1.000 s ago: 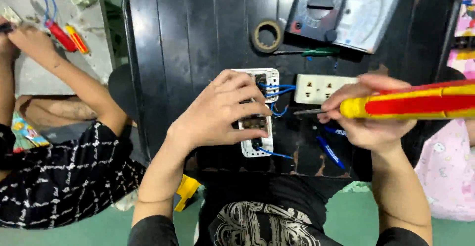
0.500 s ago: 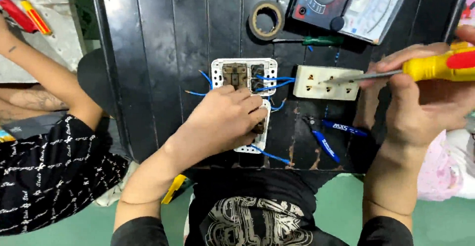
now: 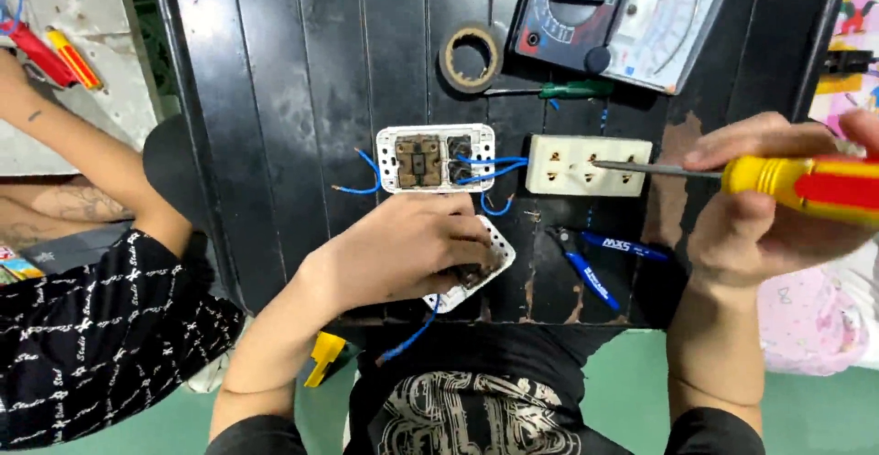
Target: Wiring and assembling a power socket on a workbench, including stripping wires and fastening them with a screwdriver.
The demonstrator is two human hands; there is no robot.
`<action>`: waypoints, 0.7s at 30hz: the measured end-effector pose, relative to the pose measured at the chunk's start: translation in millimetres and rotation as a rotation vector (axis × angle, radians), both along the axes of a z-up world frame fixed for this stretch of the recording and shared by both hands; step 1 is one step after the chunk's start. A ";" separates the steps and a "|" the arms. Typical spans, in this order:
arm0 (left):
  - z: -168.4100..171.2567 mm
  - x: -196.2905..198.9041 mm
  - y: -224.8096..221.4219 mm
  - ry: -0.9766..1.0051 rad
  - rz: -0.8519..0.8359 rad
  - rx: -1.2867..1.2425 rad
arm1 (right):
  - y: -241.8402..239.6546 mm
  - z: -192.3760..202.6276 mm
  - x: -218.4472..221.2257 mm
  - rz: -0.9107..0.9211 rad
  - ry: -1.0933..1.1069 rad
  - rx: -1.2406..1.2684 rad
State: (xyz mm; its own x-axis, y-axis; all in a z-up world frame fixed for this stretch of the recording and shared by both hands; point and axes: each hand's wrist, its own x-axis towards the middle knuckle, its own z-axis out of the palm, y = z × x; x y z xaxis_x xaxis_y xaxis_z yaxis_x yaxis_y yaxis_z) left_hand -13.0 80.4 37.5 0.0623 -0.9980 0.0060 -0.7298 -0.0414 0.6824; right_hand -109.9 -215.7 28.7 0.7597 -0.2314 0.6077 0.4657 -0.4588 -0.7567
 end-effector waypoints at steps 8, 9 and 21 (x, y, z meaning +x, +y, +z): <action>8.2 6.6 -1.7 0.153 0.068 -0.166 | -36.5 -26.6 -17.1 0.679 0.125 0.451; 12.3 10.0 -2.9 0.061 0.181 -0.276 | -25.7 -31.6 -11.0 0.352 -0.054 0.228; -3.0 30.4 6.3 -0.199 0.551 -0.029 | -41.0 -83.2 -81.1 -0.400 -0.013 0.288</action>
